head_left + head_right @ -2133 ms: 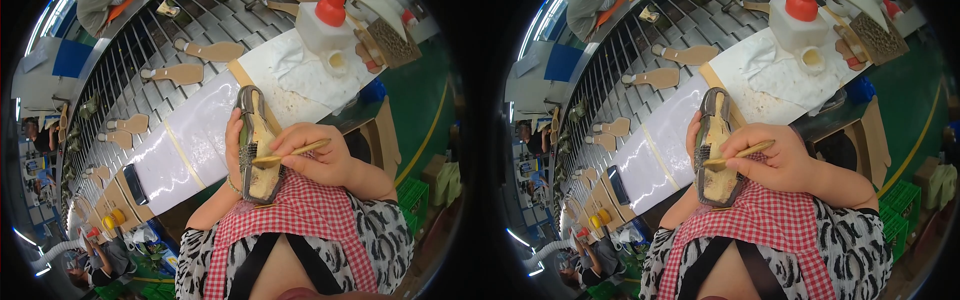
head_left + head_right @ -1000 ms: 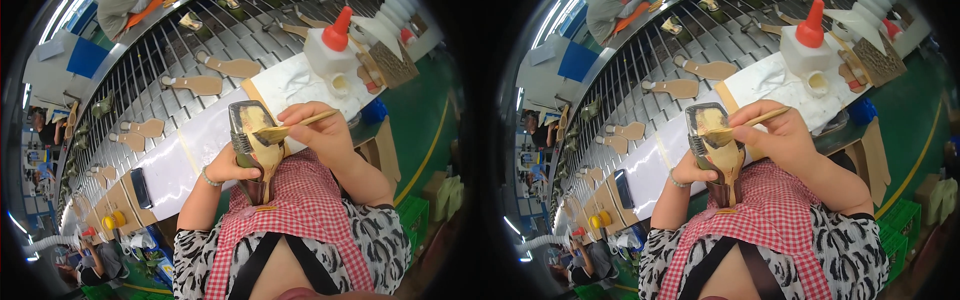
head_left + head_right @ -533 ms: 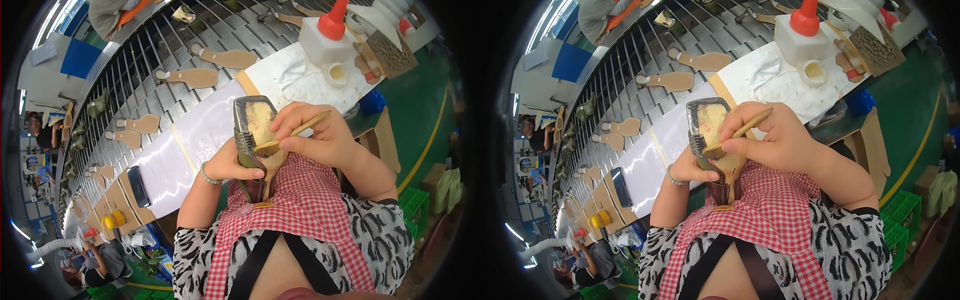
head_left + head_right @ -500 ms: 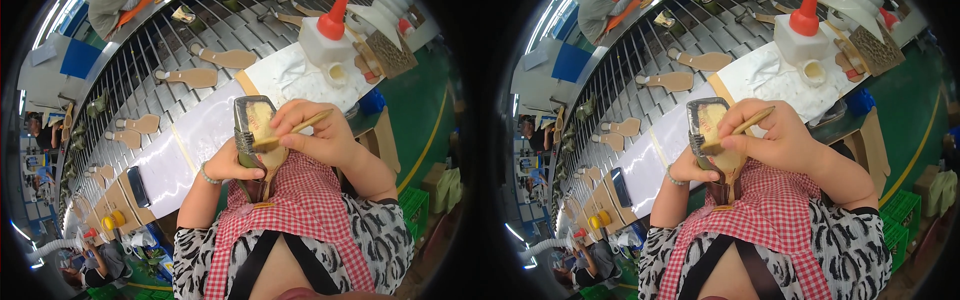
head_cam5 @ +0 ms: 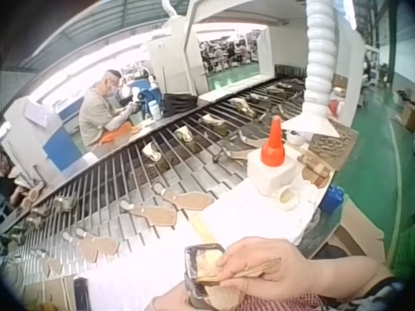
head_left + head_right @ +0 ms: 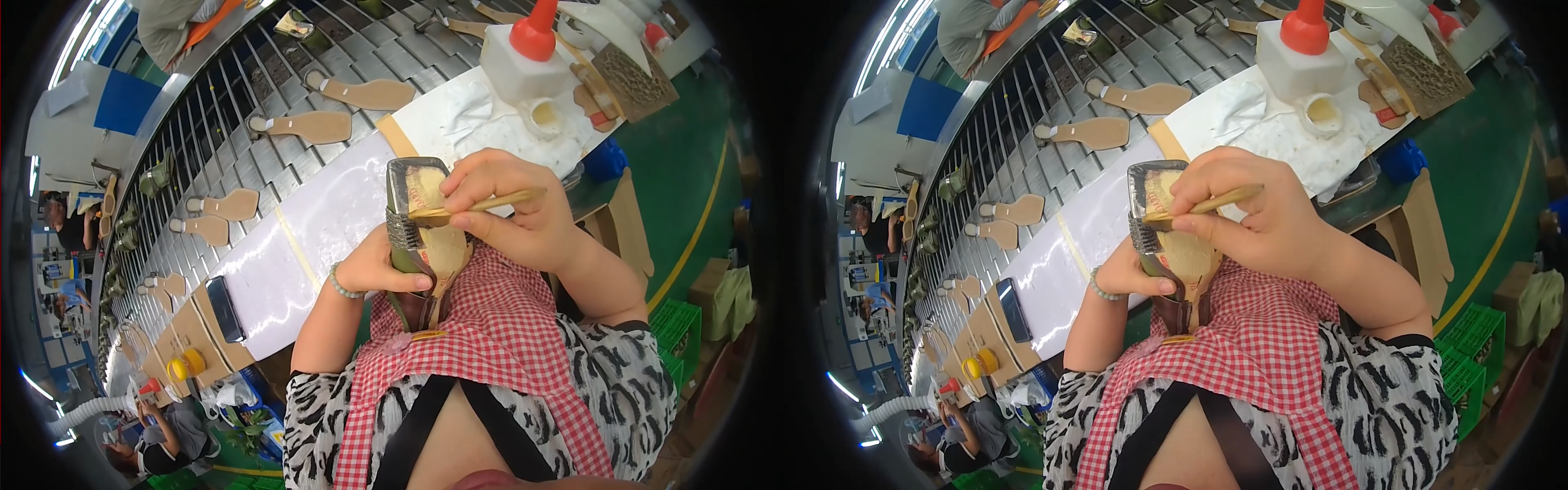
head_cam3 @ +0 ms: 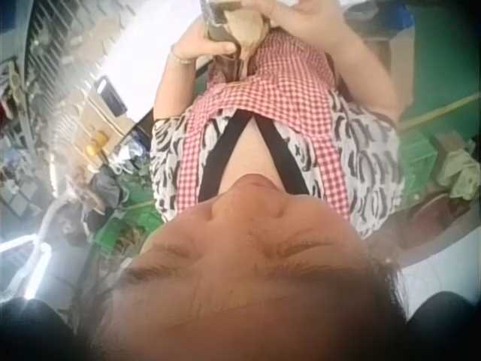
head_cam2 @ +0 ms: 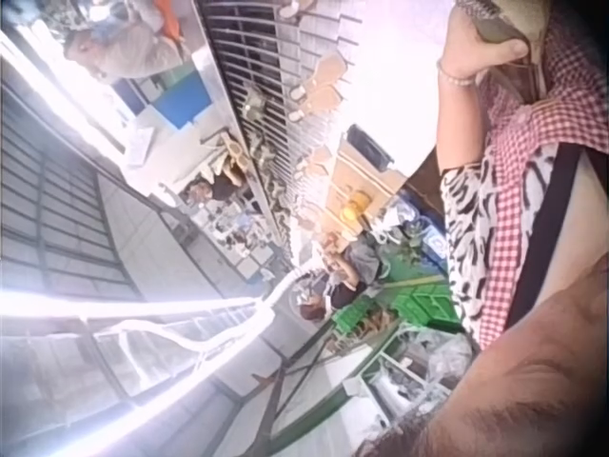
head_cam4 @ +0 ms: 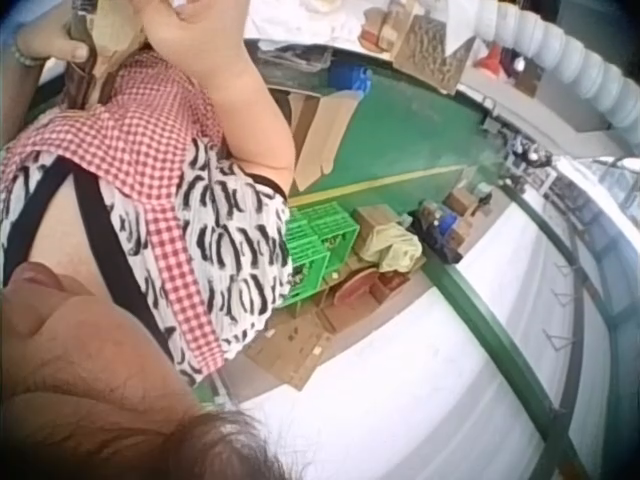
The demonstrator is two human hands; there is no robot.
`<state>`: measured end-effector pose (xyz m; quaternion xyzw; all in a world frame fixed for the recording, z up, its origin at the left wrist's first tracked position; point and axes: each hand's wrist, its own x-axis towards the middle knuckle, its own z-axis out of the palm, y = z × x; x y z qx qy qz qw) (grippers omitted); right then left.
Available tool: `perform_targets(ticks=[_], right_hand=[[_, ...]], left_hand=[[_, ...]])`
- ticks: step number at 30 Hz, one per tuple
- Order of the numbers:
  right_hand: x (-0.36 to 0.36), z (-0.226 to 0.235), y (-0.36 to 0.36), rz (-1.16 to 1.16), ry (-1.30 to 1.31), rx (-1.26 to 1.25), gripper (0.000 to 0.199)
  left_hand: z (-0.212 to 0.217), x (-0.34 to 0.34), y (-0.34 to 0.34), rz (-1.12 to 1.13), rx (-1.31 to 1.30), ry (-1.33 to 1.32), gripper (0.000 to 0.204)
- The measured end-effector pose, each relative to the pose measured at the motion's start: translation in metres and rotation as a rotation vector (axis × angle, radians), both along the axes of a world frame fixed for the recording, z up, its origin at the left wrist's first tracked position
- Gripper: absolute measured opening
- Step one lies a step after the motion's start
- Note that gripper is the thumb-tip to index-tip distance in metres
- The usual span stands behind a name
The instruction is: Apply adhesive to shoe soles and components using a small brush at a manufacturing station.
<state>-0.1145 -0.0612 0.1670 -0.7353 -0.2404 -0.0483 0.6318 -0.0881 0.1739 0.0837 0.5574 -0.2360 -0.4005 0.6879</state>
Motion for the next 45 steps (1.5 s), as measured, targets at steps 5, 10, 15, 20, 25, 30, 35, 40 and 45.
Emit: perform_targets(ticks=[5, 10, 15, 20, 25, 30, 35, 40, 45], right_hand=[[-0.006, -0.002, -0.004, 0.083, -0.031, -0.05, 0.013], [-0.002, -0.007, -0.004, -0.008, 0.036, 0.046, 0.012], [-0.009, -0.007, -0.006, 0.066, -0.072, -0.072, 0.01], [-0.012, -0.021, 0.004, -0.084, 0.105, 0.306, 0.015], [-0.018, -0.033, 0.017, -0.214, -0.132, 0.12, 0.017], [-0.026, -0.032, 0.019, -0.268, -0.18, 0.053, 0.016], [-0.029, -0.029, 0.009, -0.142, -0.078, 0.024, 0.015], [-0.021, -0.022, -0.003, 0.017, 0.108, 0.117, 0.012], [-0.01, -0.019, -0.008, 0.09, 0.243, 0.202, 0.011]], left_hand=[[0.0, 0.0, -0.002, -0.023, 0.008, 0.041, 0.079], [0.0, 0.002, -0.006, -0.015, 0.02, 0.009, 0.079], [-0.001, 0.001, -0.003, -0.023, 0.014, 0.069, 0.081], [-0.002, 0.001, -0.005, -0.009, 0.001, 0.062, 0.082], [-0.001, -0.001, -0.006, 0.01, -0.014, 0.066, 0.082], [0.001, -0.001, -0.007, -0.011, 0.01, 0.082, 0.08], [-0.003, -0.002, -0.007, -0.008, 0.002, 0.084, 0.08], [-0.005, -0.001, -0.006, -0.03, 0.027, 0.086, 0.08], [-0.003, 0.002, -0.009, -0.034, 0.02, 0.055, 0.08]])
